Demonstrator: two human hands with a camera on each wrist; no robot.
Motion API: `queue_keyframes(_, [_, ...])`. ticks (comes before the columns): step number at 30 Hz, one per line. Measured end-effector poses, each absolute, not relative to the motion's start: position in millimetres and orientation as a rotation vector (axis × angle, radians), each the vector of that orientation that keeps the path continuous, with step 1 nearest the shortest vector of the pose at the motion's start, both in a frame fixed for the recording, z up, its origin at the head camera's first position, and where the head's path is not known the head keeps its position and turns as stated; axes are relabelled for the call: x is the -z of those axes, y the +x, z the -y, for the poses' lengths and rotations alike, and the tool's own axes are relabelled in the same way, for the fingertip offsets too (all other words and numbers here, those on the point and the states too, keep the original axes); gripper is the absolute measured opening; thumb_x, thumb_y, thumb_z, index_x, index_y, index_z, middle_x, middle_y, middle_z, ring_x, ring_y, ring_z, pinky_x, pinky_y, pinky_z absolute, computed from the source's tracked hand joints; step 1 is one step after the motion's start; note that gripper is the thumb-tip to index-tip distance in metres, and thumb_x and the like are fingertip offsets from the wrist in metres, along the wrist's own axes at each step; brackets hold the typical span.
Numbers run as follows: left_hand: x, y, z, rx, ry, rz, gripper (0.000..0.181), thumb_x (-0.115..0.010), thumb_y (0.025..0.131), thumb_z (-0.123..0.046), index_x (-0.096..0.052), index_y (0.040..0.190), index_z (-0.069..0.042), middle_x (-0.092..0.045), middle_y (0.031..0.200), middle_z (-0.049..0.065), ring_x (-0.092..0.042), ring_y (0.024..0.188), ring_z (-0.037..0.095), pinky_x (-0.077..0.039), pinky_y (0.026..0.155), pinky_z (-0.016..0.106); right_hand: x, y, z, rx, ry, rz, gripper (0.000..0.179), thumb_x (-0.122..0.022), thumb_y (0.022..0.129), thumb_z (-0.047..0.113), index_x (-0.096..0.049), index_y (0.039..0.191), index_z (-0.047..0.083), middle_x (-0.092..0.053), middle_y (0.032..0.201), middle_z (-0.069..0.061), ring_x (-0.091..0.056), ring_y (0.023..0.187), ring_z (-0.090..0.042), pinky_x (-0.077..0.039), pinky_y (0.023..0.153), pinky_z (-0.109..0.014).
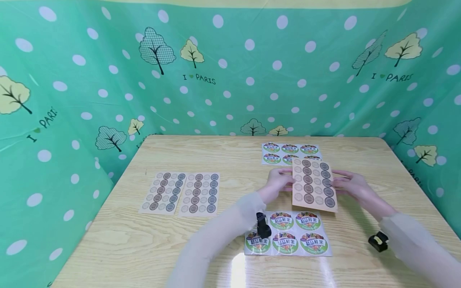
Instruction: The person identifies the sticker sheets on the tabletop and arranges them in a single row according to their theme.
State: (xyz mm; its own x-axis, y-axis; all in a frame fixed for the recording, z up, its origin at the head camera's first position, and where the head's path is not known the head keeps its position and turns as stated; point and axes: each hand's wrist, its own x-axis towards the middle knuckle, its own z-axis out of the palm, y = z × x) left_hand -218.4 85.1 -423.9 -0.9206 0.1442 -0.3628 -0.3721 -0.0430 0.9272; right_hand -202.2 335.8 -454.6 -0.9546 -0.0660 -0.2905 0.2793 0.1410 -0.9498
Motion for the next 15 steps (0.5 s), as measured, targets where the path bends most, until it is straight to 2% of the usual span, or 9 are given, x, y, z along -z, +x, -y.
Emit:
queue_keyframes(7, [425.7, -224.2, -65.6, -2.016, -0.216, -1.881, 0.038, -0.063, 0.07, 0.006, -0.063, 0.104, -0.01, -0.065, 0.08, 0.009, -0.063, 0.071, 0.021, -0.054, 0.06, 0.029, 455.1, -211.2, -318.6, 1.83, 0.225, -2.188, 0.094, -0.076, 0.065, 0.026, -0.023, 0.137, -0.002, -0.059, 0.091, 0.001, -0.062, 0.08, -0.011, -0.051, 0.077, -0.031])
queue_keyframes(15, [421.4, -227.1, -41.0, -1.991, -0.137, -1.915, 0.038, -0.063, 0.071, 0.006, -0.063, 0.105, -0.011, -0.066, 0.082, 0.009, -0.064, 0.071, 0.018, -0.054, 0.062, 0.028, 455.5, -222.9, -297.9, 1.839, 0.226, -2.151, 0.094, -0.077, 0.061, 0.021, -0.025, 0.136, -0.002, -0.059, 0.099, -0.004, -0.062, 0.082, -0.012, -0.05, 0.078, -0.032])
